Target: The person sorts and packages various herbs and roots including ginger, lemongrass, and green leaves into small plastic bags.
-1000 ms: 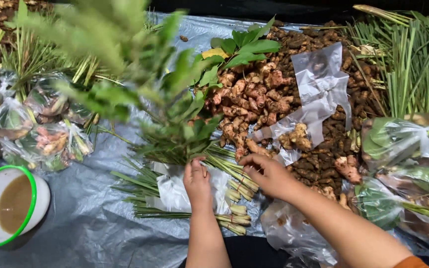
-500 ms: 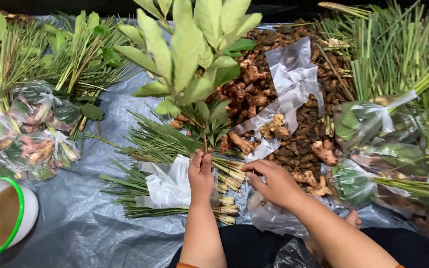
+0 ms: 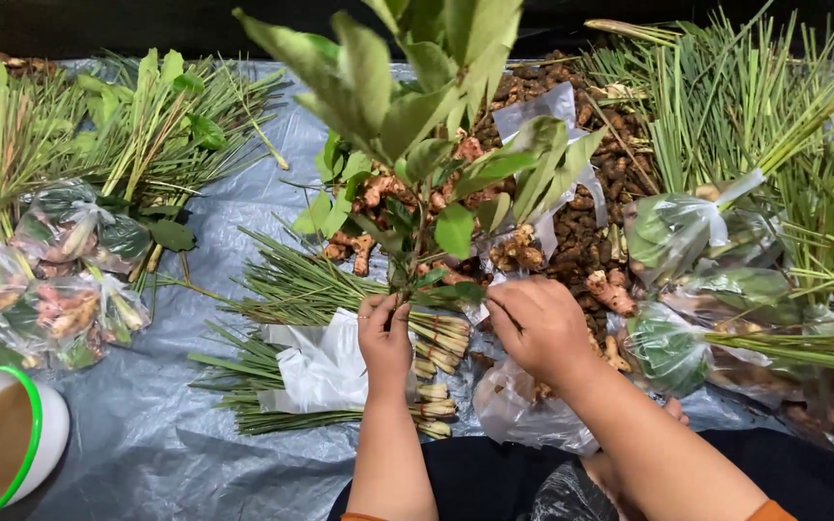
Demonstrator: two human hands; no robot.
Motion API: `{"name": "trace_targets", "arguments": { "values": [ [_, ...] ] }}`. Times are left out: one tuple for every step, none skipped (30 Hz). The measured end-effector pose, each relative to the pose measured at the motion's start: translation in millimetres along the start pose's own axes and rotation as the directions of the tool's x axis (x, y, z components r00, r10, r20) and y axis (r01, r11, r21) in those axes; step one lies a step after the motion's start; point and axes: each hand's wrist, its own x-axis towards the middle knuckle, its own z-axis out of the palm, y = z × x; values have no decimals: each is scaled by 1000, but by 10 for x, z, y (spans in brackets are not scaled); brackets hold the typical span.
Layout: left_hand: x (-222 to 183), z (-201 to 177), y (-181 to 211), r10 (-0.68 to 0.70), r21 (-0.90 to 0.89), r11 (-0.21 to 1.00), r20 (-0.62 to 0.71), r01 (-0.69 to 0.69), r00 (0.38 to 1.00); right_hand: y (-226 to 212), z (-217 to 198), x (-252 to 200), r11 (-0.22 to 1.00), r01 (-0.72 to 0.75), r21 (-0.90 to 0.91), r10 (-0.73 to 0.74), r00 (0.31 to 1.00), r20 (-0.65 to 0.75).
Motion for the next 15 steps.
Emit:
{"name": "trace_targets", "arguments": {
  "values": [
    [8,9,31,-1,0,1000,-1,1,1000,-8,17,38,1000,0,0,0,1000,1],
    [18,18,61,0,-17,1000,-10,-1,1000,-16,36,77,997,48,-54,-51,998,-48],
    [20,25,90,0,-34,999,-20,-1,1000,-25,54,111,990,93,-110,-104,990,-93],
    [15,21,104,-1,-33,999,-21,1,1000,-33,61,147,990,94,-109,-104,990,-92],
    [13,19,118,-8,-27,1000,-25,7,1000,-40,68,187,988,98,-118,-112,986,-126],
    [12,17,134,-14,-21,1000,-30,14,999,-47,76,228,987,101,-126,-121,980,-159],
    [13,19,126,-15,-21,1000,-30,14,999,-47,73,250,987,102,-125,-121,980,-159],
    [14,21,118,-17,-23,1000,-50,16,999,-48,69,272,988,90,-127,-111,979,-169],
    [24,30,110,-18,-26,1000,-71,17,997,-44,65,300,988,80,-130,-103,978,-180],
    [31,23,114,-18,-27,1000,-73,16,997,-26,70,304,988,82,-130,-105,978,-180],
    [32,16,118,-17,-11,1000,-83,16,996,-7,74,304,986,80,-145,-106,977,-184],
    [32,9,122,-17,4,1000,-93,17,996,12,78,304,984,77,-160,-107,976,-189],
    [34,10,133,-18,4,1000,-95,18,995,13,96,291,984,78,-160,-108,976,-187],
    [35,14,144,-15,10,1000,-101,16,995,16,113,277,989,84,-125,-103,983,-153],
    [29,14,156,-13,16,1000,-105,14,994,15,127,254,992,85,-91,-96,988,-118]
  ]
}}
